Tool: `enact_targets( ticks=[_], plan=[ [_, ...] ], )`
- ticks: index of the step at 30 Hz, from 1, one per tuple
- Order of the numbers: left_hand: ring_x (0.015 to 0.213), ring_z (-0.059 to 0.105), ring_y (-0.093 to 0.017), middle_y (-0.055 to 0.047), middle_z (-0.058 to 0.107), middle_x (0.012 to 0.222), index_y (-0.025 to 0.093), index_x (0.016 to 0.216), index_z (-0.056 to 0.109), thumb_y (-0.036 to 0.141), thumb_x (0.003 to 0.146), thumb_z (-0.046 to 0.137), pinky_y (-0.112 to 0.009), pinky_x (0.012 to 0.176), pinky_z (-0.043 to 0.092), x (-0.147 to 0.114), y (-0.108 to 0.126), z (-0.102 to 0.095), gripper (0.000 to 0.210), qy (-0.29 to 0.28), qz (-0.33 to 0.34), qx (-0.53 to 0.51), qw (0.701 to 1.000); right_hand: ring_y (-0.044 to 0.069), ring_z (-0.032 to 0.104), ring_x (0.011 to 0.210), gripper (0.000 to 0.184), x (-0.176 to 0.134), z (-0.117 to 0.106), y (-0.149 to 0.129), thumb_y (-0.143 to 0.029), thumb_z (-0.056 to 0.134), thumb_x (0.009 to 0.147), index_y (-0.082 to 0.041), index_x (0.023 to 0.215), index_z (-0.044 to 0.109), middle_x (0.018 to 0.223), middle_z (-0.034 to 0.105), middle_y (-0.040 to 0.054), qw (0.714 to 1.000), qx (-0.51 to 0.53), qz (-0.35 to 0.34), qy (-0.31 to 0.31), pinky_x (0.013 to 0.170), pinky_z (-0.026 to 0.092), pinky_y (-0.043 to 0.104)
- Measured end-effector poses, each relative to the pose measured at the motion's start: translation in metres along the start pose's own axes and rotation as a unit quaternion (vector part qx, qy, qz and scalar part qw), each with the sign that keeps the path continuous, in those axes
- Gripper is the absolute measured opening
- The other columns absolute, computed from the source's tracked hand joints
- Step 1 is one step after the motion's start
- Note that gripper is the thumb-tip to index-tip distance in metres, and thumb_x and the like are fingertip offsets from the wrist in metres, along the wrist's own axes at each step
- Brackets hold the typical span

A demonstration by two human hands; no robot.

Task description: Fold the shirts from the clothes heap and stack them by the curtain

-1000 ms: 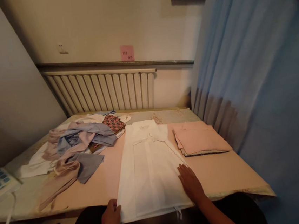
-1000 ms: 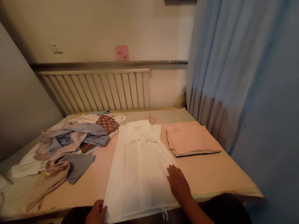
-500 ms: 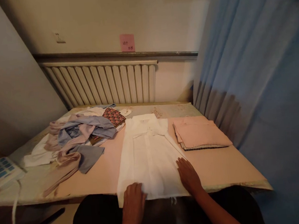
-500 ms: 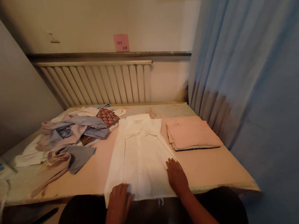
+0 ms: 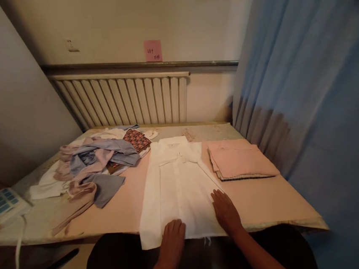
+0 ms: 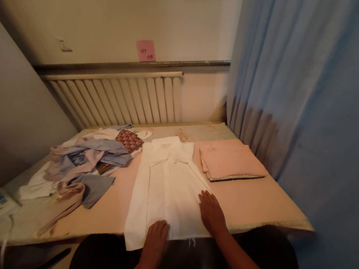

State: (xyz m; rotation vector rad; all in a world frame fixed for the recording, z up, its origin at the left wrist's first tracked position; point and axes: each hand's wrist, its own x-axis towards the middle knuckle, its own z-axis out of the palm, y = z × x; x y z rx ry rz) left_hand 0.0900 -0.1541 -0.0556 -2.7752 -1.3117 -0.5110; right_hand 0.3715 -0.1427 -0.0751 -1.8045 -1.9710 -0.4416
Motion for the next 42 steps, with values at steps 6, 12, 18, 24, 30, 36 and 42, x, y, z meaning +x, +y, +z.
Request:
enact_targets(
  ticks=[6, 12, 18, 24, 30, 36, 42],
  plan=[
    [0.101, 0.051, -0.021, -0.007, 0.06, 0.106, 0.018, 0.1, 0.059, 0.007, 0.083, 0.05, -0.035, 0.089, 0.044, 0.006, -0.007, -0.028, 0.023, -0.027, -0.019, -0.175, 0.984, 0.024, 0.044, 0.131, 0.037, 0.0, -0.002, -0.002, -0.019, 0.038, 0.094, -0.013, 0.125, 0.058, 0.132, 0.057, 0.0109, 1.0, 0.007, 0.002, 0.016, 0.111, 0.031, 0.043],
    [0.096, 0.055, -0.02, -0.007, 0.064, 0.098, 0.02, 0.094, 0.062, 0.024, 0.092, 0.041, -0.033, 0.088, 0.044, 0.016, -0.024, -0.03, 0.021, -0.03, -0.06, -0.308, 0.949, 0.024, 0.044, 0.13, 0.037, 0.003, -0.007, -0.003, -0.018, 0.037, 0.094, -0.013, 0.124, 0.058, 0.132, 0.057, 0.0109, 1.0, 0.007, 0.007, 0.004, 0.111, 0.032, 0.044],
    [0.081, 0.058, -0.019, -0.004, 0.064, 0.083, 0.019, 0.082, 0.061, 0.037, 0.089, 0.038, -0.03, 0.076, 0.043, 0.023, -0.034, -0.023, 0.03, -0.06, -0.184, -0.351, 0.916, 0.024, 0.043, 0.131, 0.037, 0.002, -0.007, -0.003, -0.018, 0.038, 0.094, -0.013, 0.124, 0.058, 0.133, 0.056, 0.012, 1.0, 0.013, 0.012, -0.003, 0.111, 0.03, 0.043],
    [0.072, 0.055, -0.016, 0.001, 0.058, 0.071, 0.02, 0.079, 0.057, 0.041, 0.084, 0.035, -0.026, 0.066, 0.039, 0.027, -0.03, -0.03, 0.03, -0.059, -0.259, -0.378, 0.887, 0.024, 0.043, 0.131, 0.038, 0.001, -0.006, -0.003, -0.019, 0.038, 0.094, -0.013, 0.125, 0.058, 0.133, 0.057, 0.0119, 1.0, 0.028, 0.013, 0.001, 0.111, 0.031, 0.044],
    [0.07, 0.052, -0.016, 0.003, 0.052, 0.067, 0.021, 0.073, 0.052, 0.039, 0.082, 0.035, -0.025, 0.064, 0.036, 0.032, -0.035, -0.023, 0.027, -0.068, -0.29, -0.352, 0.888, 0.025, 0.051, 0.123, 0.034, 0.005, -0.005, 0.0, -0.021, 0.04, 0.091, -0.016, 0.117, 0.062, 0.123, 0.063, 0.011, 0.994, 0.092, 0.038, 0.042, 0.104, 0.04, 0.046],
    [0.07, 0.053, -0.015, 0.003, 0.053, 0.067, 0.022, 0.075, 0.053, 0.036, 0.082, 0.038, -0.025, 0.065, 0.035, 0.034, -0.04, -0.018, 0.022, -0.073, -0.297, -0.347, 0.887, 0.022, 0.057, 0.097, 0.017, 0.004, -0.029, -0.061, -0.023, 0.05, 0.088, -0.019, 0.102, 0.06, 0.1, 0.065, 0.0087, 0.977, 0.202, -0.014, 0.067, 0.087, 0.048, 0.039],
    [0.068, 0.052, -0.015, 0.004, 0.052, 0.065, 0.022, 0.074, 0.054, 0.035, 0.082, 0.039, -0.024, 0.064, 0.035, 0.034, -0.041, -0.016, 0.022, -0.071, -0.298, -0.349, 0.885, 0.022, 0.05, 0.092, 0.015, -0.008, -0.044, -0.123, -0.021, 0.058, 0.083, -0.02, 0.098, 0.058, 0.096, 0.059, 0.0067, 0.97, 0.196, -0.138, -0.026, 0.082, 0.042, 0.038]
  ],
)
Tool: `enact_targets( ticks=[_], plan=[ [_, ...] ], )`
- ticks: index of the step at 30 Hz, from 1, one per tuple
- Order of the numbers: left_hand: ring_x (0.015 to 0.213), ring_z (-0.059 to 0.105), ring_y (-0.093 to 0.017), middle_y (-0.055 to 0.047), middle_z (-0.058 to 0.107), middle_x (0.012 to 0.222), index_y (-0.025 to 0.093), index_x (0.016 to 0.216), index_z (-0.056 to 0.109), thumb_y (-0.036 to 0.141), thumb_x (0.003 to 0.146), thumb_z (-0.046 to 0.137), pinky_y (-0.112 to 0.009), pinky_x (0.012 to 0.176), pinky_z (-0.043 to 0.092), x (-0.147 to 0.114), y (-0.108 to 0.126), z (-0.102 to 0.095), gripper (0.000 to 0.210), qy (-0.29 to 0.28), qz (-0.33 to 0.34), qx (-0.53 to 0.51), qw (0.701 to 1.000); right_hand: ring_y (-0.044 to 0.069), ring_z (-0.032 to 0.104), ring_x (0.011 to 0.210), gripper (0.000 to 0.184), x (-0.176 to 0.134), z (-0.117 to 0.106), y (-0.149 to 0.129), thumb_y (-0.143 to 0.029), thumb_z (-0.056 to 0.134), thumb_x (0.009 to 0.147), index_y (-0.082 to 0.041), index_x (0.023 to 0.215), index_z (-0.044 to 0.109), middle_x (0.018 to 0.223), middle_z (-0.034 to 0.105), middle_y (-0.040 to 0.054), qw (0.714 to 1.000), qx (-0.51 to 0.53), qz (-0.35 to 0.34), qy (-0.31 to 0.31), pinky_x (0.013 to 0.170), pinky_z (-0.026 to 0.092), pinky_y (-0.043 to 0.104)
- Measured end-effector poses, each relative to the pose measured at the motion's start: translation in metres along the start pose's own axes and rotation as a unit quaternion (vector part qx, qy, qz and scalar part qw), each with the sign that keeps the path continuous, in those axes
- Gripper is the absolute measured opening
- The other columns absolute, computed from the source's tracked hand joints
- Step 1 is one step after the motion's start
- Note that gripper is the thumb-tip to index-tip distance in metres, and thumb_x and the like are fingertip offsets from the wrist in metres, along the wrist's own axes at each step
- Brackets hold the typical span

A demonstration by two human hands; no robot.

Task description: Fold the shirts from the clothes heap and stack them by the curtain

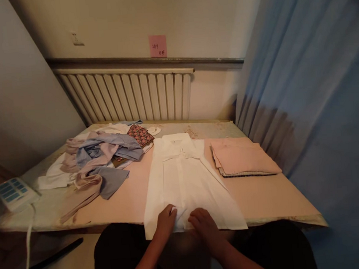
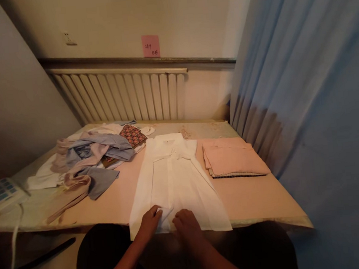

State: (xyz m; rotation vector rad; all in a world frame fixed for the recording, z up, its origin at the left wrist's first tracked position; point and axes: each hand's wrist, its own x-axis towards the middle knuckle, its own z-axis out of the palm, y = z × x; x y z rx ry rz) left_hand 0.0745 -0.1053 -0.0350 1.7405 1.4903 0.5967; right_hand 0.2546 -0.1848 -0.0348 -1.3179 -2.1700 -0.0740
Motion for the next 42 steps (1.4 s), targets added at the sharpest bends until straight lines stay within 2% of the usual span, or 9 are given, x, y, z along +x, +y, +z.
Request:
enact_targets(
  ticks=[3, 10, 15, 19, 27, 32, 42],
  plan=[
    [0.069, 0.051, -0.015, 0.004, 0.053, 0.066, 0.022, 0.075, 0.054, 0.035, 0.082, 0.039, -0.024, 0.065, 0.035, 0.0, 0.001, -0.001, 0.022, 0.002, 0.004, -0.003, 1.0, 0.022, 0.048, 0.091, 0.015, -0.001, 0.008, -0.006, -0.018, 0.057, 0.083, -0.018, 0.097, 0.058, 0.095, 0.057, 0.0071, 0.999, -0.035, -0.022, -0.013, 0.08, 0.041, 0.037],
    [0.069, 0.051, -0.015, 0.004, 0.051, 0.066, 0.021, 0.074, 0.054, 0.034, 0.082, 0.039, -0.025, 0.065, 0.036, 0.0, 0.001, -0.002, 0.02, 0.004, 0.003, -0.014, 1.0, 0.022, 0.048, 0.089, 0.016, -0.002, 0.02, -0.002, -0.014, 0.053, 0.086, -0.02, 0.1, 0.059, 0.094, 0.056, 0.0072, 0.995, -0.093, -0.031, 0.002, 0.079, 0.04, 0.037],
    [0.069, 0.05, -0.014, 0.004, 0.05, 0.065, 0.021, 0.073, 0.053, 0.034, 0.081, 0.04, -0.024, 0.065, 0.036, 0.001, 0.0, -0.001, 0.02, 0.008, 0.0, -0.02, 1.0, 0.023, 0.049, 0.093, 0.021, -0.004, 0.021, -0.001, -0.016, 0.053, 0.089, -0.02, 0.109, 0.058, 0.103, 0.058, 0.0086, 0.994, -0.1, -0.046, 0.019, 0.081, 0.041, 0.038],
    [0.068, 0.05, -0.014, 0.004, 0.05, 0.065, 0.021, 0.074, 0.054, 0.034, 0.081, 0.039, -0.025, 0.065, 0.036, 0.002, -0.002, 0.0, 0.02, 0.008, -0.003, -0.024, 1.0, 0.023, 0.05, 0.096, 0.025, -0.005, 0.018, -0.001, -0.016, 0.054, 0.089, -0.019, 0.113, 0.057, 0.106, 0.059, 0.009, 0.993, -0.107, -0.051, 0.002, 0.083, 0.042, 0.039],
    [0.069, 0.052, -0.015, 0.004, 0.052, 0.066, 0.021, 0.074, 0.054, 0.033, 0.081, 0.04, -0.025, 0.066, 0.036, 0.001, 0.0, -0.002, 0.02, 0.009, -0.004, -0.021, 1.0, 0.023, 0.05, 0.099, 0.019, -0.006, 0.015, -0.001, -0.016, 0.055, 0.088, -0.018, 0.106, 0.059, 0.108, 0.06, 0.0097, 0.995, -0.075, -0.054, 0.026, 0.086, 0.042, 0.039],
    [0.068, 0.051, -0.014, 0.004, 0.052, 0.065, 0.021, 0.073, 0.053, 0.031, 0.082, 0.041, -0.025, 0.065, 0.036, 0.0, 0.003, -0.003, 0.018, 0.011, -0.008, -0.019, 1.0, 0.022, 0.051, 0.096, 0.011, -0.003, 0.012, -0.006, -0.018, 0.057, 0.087, -0.019, 0.097, 0.06, 0.103, 0.061, 0.0079, 0.998, -0.056, -0.035, 0.016, 0.084, 0.043, 0.036],
    [0.07, 0.052, -0.015, 0.004, 0.055, 0.067, 0.021, 0.075, 0.055, 0.033, 0.081, 0.04, -0.024, 0.066, 0.037, 0.0, 0.004, -0.004, 0.02, 0.011, -0.015, -0.026, 0.999, 0.02, 0.05, 0.086, 0.006, 0.001, 0.027, -0.007, -0.015, 0.054, 0.087, -0.019, 0.087, 0.058, 0.09, 0.061, 0.0045, 0.999, -0.039, -0.033, 0.012, 0.077, 0.04, 0.033]
  ],
)
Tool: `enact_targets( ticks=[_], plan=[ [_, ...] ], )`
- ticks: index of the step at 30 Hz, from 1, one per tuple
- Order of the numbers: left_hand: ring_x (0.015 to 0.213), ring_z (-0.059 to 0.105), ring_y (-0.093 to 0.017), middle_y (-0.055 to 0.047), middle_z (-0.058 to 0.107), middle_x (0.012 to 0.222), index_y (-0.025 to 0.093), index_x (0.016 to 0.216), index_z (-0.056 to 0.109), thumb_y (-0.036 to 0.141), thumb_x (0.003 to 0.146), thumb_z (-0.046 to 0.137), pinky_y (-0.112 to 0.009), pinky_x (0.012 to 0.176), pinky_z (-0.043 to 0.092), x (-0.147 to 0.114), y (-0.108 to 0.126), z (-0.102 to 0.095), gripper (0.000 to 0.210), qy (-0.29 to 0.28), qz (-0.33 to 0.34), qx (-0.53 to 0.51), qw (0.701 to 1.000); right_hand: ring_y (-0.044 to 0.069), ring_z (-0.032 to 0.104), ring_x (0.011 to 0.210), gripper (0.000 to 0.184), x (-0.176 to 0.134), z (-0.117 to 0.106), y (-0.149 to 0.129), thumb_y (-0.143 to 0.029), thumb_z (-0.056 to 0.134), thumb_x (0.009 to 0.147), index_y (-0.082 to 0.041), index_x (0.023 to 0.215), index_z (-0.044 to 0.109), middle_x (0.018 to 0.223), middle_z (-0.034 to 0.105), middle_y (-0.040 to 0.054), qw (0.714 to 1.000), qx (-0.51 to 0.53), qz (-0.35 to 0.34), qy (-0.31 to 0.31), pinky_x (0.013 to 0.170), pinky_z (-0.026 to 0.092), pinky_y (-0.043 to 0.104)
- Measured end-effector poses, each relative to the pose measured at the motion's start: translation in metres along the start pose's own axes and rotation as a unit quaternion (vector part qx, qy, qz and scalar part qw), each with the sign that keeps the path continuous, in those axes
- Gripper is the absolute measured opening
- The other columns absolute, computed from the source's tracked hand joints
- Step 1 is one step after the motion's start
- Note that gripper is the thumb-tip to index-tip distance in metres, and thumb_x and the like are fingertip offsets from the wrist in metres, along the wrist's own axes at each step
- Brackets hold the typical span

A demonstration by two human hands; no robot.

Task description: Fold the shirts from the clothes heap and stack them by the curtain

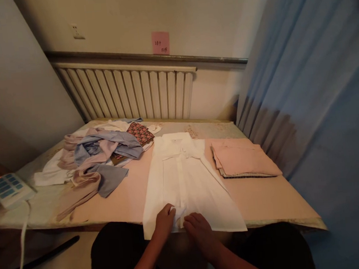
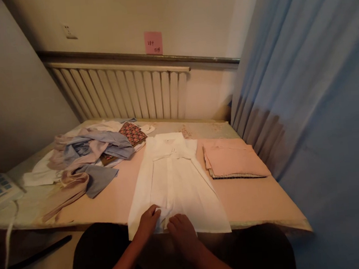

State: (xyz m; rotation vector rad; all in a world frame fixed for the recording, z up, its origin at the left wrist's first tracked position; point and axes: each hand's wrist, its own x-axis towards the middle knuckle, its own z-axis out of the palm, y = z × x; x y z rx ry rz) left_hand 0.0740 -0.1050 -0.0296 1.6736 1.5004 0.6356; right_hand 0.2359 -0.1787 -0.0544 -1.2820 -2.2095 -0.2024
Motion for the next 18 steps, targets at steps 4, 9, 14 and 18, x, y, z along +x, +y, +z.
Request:
enact_targets(
  ticks=[4, 9, 14, 18],
  plan=[
    [0.069, 0.052, -0.015, 0.003, 0.054, 0.067, 0.021, 0.073, 0.054, 0.032, 0.081, 0.04, -0.025, 0.065, 0.037, 0.0, 0.001, -0.001, 0.019, 0.004, 0.003, -0.005, 1.0, 0.02, 0.049, 0.084, 0.005, -0.001, 0.001, 0.0, -0.016, 0.054, 0.087, -0.02, 0.087, 0.058, 0.088, 0.059, 0.0044, 1.0, -0.005, 0.003, -0.009, 0.076, 0.04, 0.033],
    [0.07, 0.052, -0.015, 0.003, 0.055, 0.067, 0.021, 0.073, 0.054, 0.031, 0.08, 0.04, -0.025, 0.066, 0.038, -0.005, 0.008, -0.003, 0.018, 0.009, 0.013, -0.012, 1.0, 0.019, 0.049, 0.081, 0.007, 0.0, 0.002, 0.001, -0.016, 0.053, 0.088, -0.02, 0.083, 0.056, 0.085, 0.058, 0.0035, 1.0, -0.013, 0.0, -0.014, 0.073, 0.039, 0.032],
    [0.069, 0.052, -0.015, 0.003, 0.052, 0.066, 0.021, 0.071, 0.051, 0.031, 0.082, 0.038, -0.025, 0.066, 0.036, -0.015, 0.017, -0.003, 0.019, 0.01, 0.041, -0.006, 0.999, 0.019, 0.05, 0.084, 0.002, 0.0, 0.002, 0.001, -0.018, 0.055, 0.088, -0.019, 0.087, 0.057, 0.088, 0.06, 0.004, 1.0, -0.012, -0.002, -0.025, 0.075, 0.039, 0.033],
    [0.067, 0.05, -0.014, 0.003, 0.052, 0.066, 0.022, 0.069, 0.047, 0.029, 0.085, 0.037, -0.025, 0.065, 0.034, -0.021, 0.019, -0.002, 0.02, 0.011, 0.077, 0.034, 0.996, 0.019, 0.051, 0.084, 0.005, 0.002, -0.001, -0.001, -0.018, 0.054, 0.09, -0.019, 0.087, 0.057, 0.088, 0.061, 0.0031, 1.0, 0.005, 0.003, -0.019, 0.074, 0.04, 0.032]
  ],
)
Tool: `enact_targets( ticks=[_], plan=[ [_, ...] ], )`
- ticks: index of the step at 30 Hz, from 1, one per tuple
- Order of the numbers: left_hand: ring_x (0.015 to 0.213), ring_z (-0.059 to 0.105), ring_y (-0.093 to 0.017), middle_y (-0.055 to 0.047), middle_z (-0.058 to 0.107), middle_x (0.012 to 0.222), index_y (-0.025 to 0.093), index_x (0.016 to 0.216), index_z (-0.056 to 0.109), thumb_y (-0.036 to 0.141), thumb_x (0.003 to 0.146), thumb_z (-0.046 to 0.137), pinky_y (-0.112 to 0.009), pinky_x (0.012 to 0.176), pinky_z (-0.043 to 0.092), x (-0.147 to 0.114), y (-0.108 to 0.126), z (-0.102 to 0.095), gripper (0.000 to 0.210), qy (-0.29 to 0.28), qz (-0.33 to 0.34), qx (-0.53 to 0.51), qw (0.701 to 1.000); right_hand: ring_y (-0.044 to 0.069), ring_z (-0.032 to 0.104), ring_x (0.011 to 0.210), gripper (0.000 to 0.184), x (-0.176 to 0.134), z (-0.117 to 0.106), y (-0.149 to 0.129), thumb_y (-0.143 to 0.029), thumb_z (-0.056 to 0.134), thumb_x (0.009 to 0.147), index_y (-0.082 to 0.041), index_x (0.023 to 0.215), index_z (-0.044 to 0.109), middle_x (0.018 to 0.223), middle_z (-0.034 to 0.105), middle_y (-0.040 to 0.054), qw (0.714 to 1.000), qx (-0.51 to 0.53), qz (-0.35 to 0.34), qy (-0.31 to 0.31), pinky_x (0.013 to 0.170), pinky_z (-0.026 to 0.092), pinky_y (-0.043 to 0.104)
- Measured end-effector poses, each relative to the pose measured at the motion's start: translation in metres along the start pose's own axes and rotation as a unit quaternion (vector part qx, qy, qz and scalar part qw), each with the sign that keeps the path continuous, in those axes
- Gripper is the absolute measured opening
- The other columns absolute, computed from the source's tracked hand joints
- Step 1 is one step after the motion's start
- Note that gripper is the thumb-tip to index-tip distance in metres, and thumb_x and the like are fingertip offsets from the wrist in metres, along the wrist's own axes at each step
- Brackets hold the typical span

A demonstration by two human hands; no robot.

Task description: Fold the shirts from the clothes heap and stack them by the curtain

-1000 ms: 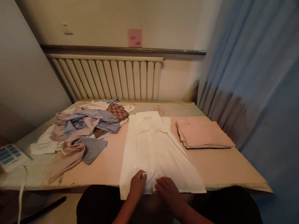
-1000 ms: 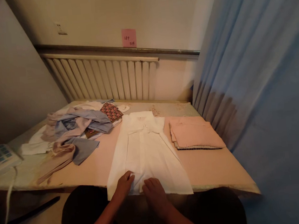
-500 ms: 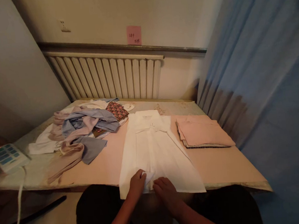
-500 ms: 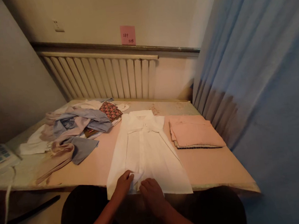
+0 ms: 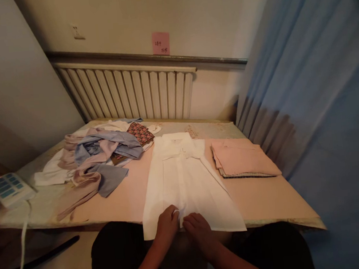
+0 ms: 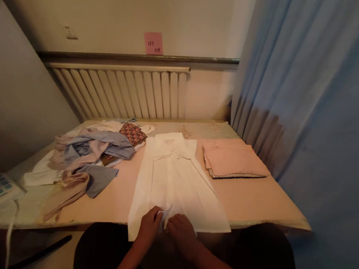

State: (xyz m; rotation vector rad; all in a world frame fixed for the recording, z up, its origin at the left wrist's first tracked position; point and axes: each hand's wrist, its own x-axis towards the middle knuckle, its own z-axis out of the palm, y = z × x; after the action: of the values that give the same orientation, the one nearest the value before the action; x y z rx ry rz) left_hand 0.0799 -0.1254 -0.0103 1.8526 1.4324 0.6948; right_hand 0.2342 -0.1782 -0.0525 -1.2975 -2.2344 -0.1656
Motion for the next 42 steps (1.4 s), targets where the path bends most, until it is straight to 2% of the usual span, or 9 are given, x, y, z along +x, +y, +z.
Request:
enact_targets(
  ticks=[12, 21, 25, 28, 31, 33, 37, 39, 42],
  plan=[
    [0.082, 0.054, -0.019, -0.005, 0.059, 0.084, 0.02, 0.079, 0.055, 0.027, 0.091, 0.035, -0.03, 0.076, 0.04, -0.015, -0.004, 0.012, 0.025, -0.031, 0.073, 0.101, 0.992, 0.019, 0.054, 0.089, 0.015, 0.0, -0.012, -0.003, -0.023, 0.051, 0.094, -0.021, 0.104, 0.061, 0.095, 0.063, 0.0048, 0.999, -0.019, -0.032, -0.012, 0.079, 0.045, 0.033],
    [0.089, 0.054, -0.019, -0.004, 0.061, 0.09, 0.019, 0.085, 0.06, 0.021, 0.094, 0.036, -0.031, 0.083, 0.042, -0.024, -0.003, 0.019, 0.026, -0.046, 0.118, 0.198, 0.972, 0.019, 0.054, 0.11, 0.025, -0.016, -0.016, -0.003, -0.021, 0.047, 0.095, -0.021, 0.118, 0.058, 0.113, 0.063, 0.0058, 0.999, 0.02, -0.048, 0.007, 0.095, 0.047, 0.035],
    [0.09, 0.054, -0.019, -0.004, 0.062, 0.091, 0.019, 0.087, 0.062, 0.019, 0.093, 0.04, -0.032, 0.083, 0.042, -0.026, -0.004, 0.021, 0.023, -0.059, 0.124, 0.219, 0.966, 0.019, 0.057, 0.103, 0.024, -0.02, -0.023, -0.004, -0.024, 0.045, 0.096, -0.02, 0.114, 0.059, 0.107, 0.066, 0.0056, 0.997, 0.05, -0.049, 0.033, 0.091, 0.049, 0.034],
    [0.089, 0.055, -0.019, -0.004, 0.062, 0.09, 0.019, 0.086, 0.062, 0.018, 0.092, 0.042, -0.032, 0.081, 0.042, -0.027, -0.005, 0.023, 0.021, -0.059, 0.123, 0.233, 0.963, 0.019, 0.059, 0.094, 0.024, -0.018, -0.028, 0.0, -0.022, 0.042, 0.095, -0.02, 0.11, 0.06, 0.103, 0.066, 0.0064, 0.997, 0.065, -0.021, 0.042, 0.083, 0.05, 0.034],
    [0.087, 0.055, -0.02, -0.004, 0.062, 0.088, 0.019, 0.084, 0.061, 0.021, 0.093, 0.043, -0.033, 0.08, 0.043, -0.03, -0.003, 0.023, 0.02, -0.05, 0.136, 0.235, 0.961, 0.019, 0.059, 0.093, 0.025, -0.011, -0.026, 0.012, -0.019, 0.041, 0.092, -0.019, 0.106, 0.062, 0.102, 0.067, 0.0083, 0.997, 0.04, 0.005, 0.07, 0.081, 0.051, 0.035],
    [0.085, 0.055, -0.019, -0.004, 0.061, 0.087, 0.02, 0.084, 0.061, 0.024, 0.093, 0.043, -0.034, 0.078, 0.044, -0.032, 0.001, 0.021, 0.021, -0.036, 0.148, 0.227, 0.962, 0.021, 0.058, 0.102, 0.026, -0.004, -0.02, 0.021, -0.019, 0.043, 0.091, -0.018, 0.11, 0.061, 0.109, 0.066, 0.0098, 0.997, 0.014, -0.001, 0.079, 0.086, 0.05, 0.036],
    [0.086, 0.057, -0.019, -0.005, 0.062, 0.089, 0.02, 0.089, 0.062, 0.025, 0.096, 0.035, -0.035, 0.079, 0.048, -0.026, 0.007, 0.016, 0.028, 0.025, 0.17, 0.209, 0.963, 0.022, 0.054, 0.116, 0.029, 0.005, -0.004, 0.031, -0.018, 0.049, 0.089, -0.019, 0.116, 0.061, 0.119, 0.065, 0.008, 0.999, -0.026, -0.016, 0.039, 0.097, 0.046, 0.038],
    [0.093, 0.058, -0.02, -0.007, 0.064, 0.096, 0.019, 0.098, 0.063, 0.024, 0.096, 0.034, -0.037, 0.083, 0.049, -0.016, 0.004, 0.016, 0.029, 0.051, 0.191, 0.214, 0.957, 0.022, 0.054, 0.116, 0.028, 0.003, 0.003, 0.032, -0.019, 0.051, 0.089, -0.021, 0.114, 0.062, 0.118, 0.065, 0.0063, 0.999, -0.034, -0.013, 0.032, 0.098, 0.045, 0.039],
    [0.113, 0.055, -0.024, -0.009, 0.063, 0.118, 0.018, 0.116, 0.06, 0.022, 0.094, 0.04, -0.041, 0.095, 0.046, 0.002, -0.012, 0.024, 0.03, 0.072, 0.232, 0.248, 0.938, 0.022, 0.055, 0.116, 0.026, -0.003, 0.007, 0.032, -0.022, 0.053, 0.089, -0.023, 0.113, 0.063, 0.117, 0.066, 0.0055, 0.999, -0.042, -0.003, 0.025, 0.1, 0.043, 0.041]
  ],
)
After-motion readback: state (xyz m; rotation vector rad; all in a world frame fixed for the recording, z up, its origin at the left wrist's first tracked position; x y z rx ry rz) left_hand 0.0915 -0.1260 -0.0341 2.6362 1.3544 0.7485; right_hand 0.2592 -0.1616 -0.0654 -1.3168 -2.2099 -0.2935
